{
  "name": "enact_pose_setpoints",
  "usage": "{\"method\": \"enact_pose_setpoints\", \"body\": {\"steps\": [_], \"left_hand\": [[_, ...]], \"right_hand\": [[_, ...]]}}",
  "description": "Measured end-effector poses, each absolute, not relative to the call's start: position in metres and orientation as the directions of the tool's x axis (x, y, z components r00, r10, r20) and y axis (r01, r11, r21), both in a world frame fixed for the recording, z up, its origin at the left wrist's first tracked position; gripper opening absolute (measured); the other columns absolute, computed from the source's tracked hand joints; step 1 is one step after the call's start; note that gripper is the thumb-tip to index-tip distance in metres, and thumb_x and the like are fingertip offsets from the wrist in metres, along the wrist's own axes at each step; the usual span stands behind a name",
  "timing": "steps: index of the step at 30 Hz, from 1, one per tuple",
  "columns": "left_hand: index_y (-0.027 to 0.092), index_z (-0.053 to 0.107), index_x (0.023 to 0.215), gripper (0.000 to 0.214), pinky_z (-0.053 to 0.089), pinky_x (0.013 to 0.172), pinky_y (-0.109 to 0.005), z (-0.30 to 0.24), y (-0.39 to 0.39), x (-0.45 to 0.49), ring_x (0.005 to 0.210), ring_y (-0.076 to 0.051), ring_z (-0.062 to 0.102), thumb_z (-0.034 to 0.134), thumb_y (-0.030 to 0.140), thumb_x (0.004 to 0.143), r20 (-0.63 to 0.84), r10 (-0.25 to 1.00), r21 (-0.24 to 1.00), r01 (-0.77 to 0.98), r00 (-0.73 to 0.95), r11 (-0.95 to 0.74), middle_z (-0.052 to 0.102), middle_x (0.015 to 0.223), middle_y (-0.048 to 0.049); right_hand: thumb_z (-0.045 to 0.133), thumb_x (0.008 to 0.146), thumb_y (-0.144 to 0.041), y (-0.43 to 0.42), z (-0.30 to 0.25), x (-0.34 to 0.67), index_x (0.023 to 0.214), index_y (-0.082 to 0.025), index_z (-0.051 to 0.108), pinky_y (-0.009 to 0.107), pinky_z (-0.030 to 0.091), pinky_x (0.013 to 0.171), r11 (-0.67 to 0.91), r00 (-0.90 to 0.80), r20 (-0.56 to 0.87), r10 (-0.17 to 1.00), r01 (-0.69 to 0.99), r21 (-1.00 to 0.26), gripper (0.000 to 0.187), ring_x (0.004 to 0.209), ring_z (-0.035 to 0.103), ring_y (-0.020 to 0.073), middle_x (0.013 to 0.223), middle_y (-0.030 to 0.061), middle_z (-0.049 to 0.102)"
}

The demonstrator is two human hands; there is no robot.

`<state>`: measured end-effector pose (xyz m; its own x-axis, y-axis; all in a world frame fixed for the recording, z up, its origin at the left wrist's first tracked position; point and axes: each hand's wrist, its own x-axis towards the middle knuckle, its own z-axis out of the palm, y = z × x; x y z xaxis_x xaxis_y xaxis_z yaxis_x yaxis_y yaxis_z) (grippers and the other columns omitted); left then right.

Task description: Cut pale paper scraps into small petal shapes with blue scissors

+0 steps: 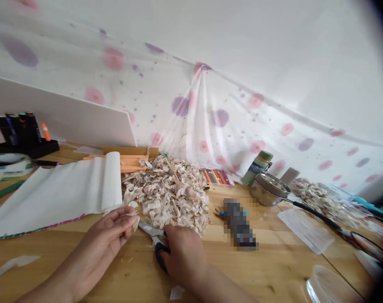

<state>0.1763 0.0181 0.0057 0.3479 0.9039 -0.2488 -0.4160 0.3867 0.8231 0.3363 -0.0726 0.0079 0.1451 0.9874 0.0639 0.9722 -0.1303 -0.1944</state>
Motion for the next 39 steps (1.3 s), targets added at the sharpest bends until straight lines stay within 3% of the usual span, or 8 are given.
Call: {"method": "enact_pose_setpoints", "body": {"steps": [9, 15, 19, 23, 28, 32, 39], "left_hand": [[0.017, 0.064, 0.087, 0.024, 0.048, 0.058, -0.014, 0.004, 0.015, 0.178, 0.062, -0.007, 0.054, 0.072, 0.004, 0.069, -0.276, 0.883, 0.818, -0.390, 0.380, 0.423, 0.061, 0.077, 0.0033], [0.017, 0.063, 0.092, 0.023, 0.046, 0.058, -0.014, 0.002, 0.014, 0.177, 0.060, -0.006, 0.052, 0.070, 0.005, 0.073, -0.256, 0.867, 0.811, -0.393, 0.427, 0.433, 0.061, 0.079, 0.0034], [0.015, 0.063, 0.091, 0.021, 0.045, 0.059, -0.014, 0.005, 0.012, 0.176, 0.060, -0.006, 0.051, 0.072, 0.009, 0.073, -0.229, 0.857, 0.815, -0.391, 0.461, 0.427, 0.058, 0.076, 0.0036], [0.015, 0.063, 0.091, 0.020, 0.045, 0.060, -0.016, 0.006, 0.008, 0.174, 0.062, -0.008, 0.051, 0.073, 0.013, 0.073, -0.225, 0.843, 0.822, -0.370, 0.488, 0.433, 0.059, 0.075, 0.0028], [0.016, 0.064, 0.087, 0.027, 0.044, 0.058, -0.015, -0.005, 0.012, 0.176, 0.062, -0.007, 0.050, 0.079, 0.017, 0.065, -0.225, 0.850, 0.836, -0.355, 0.476, 0.419, 0.059, 0.078, 0.0030], [0.017, 0.064, 0.086, 0.039, 0.044, 0.056, -0.014, -0.012, 0.019, 0.178, 0.060, -0.006, 0.048, 0.086, 0.022, 0.054, -0.246, 0.855, 0.832, -0.353, 0.456, 0.428, 0.058, 0.077, 0.0041], [0.018, 0.064, 0.089, 0.042, 0.045, 0.057, -0.013, -0.012, 0.019, 0.177, 0.061, -0.006, 0.048, 0.086, 0.026, 0.055, -0.236, 0.845, 0.833, -0.349, 0.480, 0.430, 0.057, 0.078, 0.0041]], "right_hand": [[0.064, 0.072, -0.025, -0.076, 0.009, 0.332, 0.083, -0.019, 0.061, 0.029, 0.040, 0.062, -0.088, 0.115, 0.114, 0.987, 0.972, -0.220, 0.014, 0.076, 0.064, 0.0245, 0.085, 0.0080, 0.071], [0.061, 0.080, -0.023, -0.086, 0.013, 0.349, 0.086, -0.021, 0.062, 0.025, 0.043, 0.066, -0.077, 0.157, 0.260, 0.953, 0.953, -0.293, 0.006, 0.079, 0.064, 0.0200, 0.084, 0.0043, 0.070], [0.046, 0.093, -0.031, -0.116, 0.014, 0.413, 0.100, -0.019, 0.062, 0.031, 0.044, 0.083, -0.128, 0.276, 0.420, 0.864, 0.929, -0.348, 0.022, 0.094, 0.062, 0.0226, 0.099, 0.0098, 0.070], [0.031, 0.096, -0.038, -0.167, 0.002, 0.489, 0.095, -0.018, 0.061, 0.038, 0.045, 0.077, -0.197, 0.379, 0.539, 0.753, 0.910, -0.366, 0.036, 0.090, 0.062, 0.0270, 0.095, 0.0129, 0.069], [0.030, 0.095, -0.045, -0.209, -0.029, 0.526, 0.089, -0.020, 0.062, 0.041, 0.043, 0.076, -0.222, 0.423, 0.626, 0.655, 0.900, -0.375, 0.041, 0.086, 0.060, 0.0282, 0.087, 0.0105, 0.069], [0.031, 0.095, -0.046, -0.209, -0.037, 0.519, 0.093, -0.022, 0.063, 0.040, 0.042, 0.077, -0.225, 0.427, 0.619, 0.659, 0.897, -0.380, 0.040, 0.088, 0.058, 0.0274, 0.091, 0.0084, 0.067], [0.033, 0.095, -0.042, -0.201, -0.034, 0.509, 0.092, -0.022, 0.061, 0.038, 0.041, 0.077, -0.260, 0.460, 0.557, 0.692, 0.878, -0.402, 0.034, 0.088, 0.058, 0.0262, 0.092, 0.0069, 0.067]]}}
